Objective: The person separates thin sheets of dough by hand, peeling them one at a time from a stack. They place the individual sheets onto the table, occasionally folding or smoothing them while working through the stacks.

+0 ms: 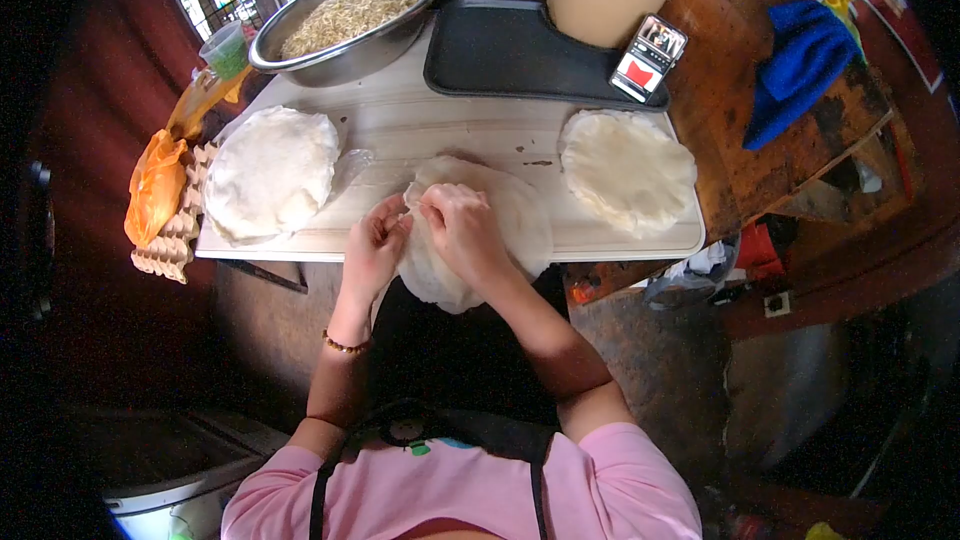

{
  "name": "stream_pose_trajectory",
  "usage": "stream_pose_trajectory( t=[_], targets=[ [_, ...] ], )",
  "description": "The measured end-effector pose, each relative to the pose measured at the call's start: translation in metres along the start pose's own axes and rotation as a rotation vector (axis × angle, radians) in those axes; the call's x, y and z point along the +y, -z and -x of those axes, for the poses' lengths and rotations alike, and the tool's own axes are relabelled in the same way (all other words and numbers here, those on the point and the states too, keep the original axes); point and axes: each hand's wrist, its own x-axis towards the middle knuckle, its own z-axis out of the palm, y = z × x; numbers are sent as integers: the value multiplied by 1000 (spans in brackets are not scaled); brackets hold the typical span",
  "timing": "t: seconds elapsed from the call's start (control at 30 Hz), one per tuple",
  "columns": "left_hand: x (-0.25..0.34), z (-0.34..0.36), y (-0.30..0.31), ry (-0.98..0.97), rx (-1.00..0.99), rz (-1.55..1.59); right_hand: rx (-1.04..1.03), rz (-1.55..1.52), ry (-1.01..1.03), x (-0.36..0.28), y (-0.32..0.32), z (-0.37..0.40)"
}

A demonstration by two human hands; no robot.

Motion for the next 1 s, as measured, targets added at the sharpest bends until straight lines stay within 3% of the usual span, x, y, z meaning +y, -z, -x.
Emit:
stream_pose_trajectory(
  t=[0.3, 0.37, 0.53, 0.6, 0.73, 0.87, 1.0],
  targets=[
    [5, 0, -2, 91, 49, 97, 114, 66, -13, 1, -5, 3],
    [3, -1, -3, 84, 51, 101, 139, 205, -37, -4, -6, 4],
    [1, 1, -5, 72, 20, 174, 27, 15, -18, -7, 1, 0],
    [0, 0, -7, -124, 80, 80, -35, -90, -31, -6, 0, 0],
    [12, 0, 3, -90, 4, 12, -69, -136, 37, -2, -6, 3],
    [14, 4, -6, -119, 79, -77, -81, -62, -89, -11, -8, 5],
    [6, 4, -12, -147, 182, -144, 28, 15, -48, -6, -15, 8]
  ],
)
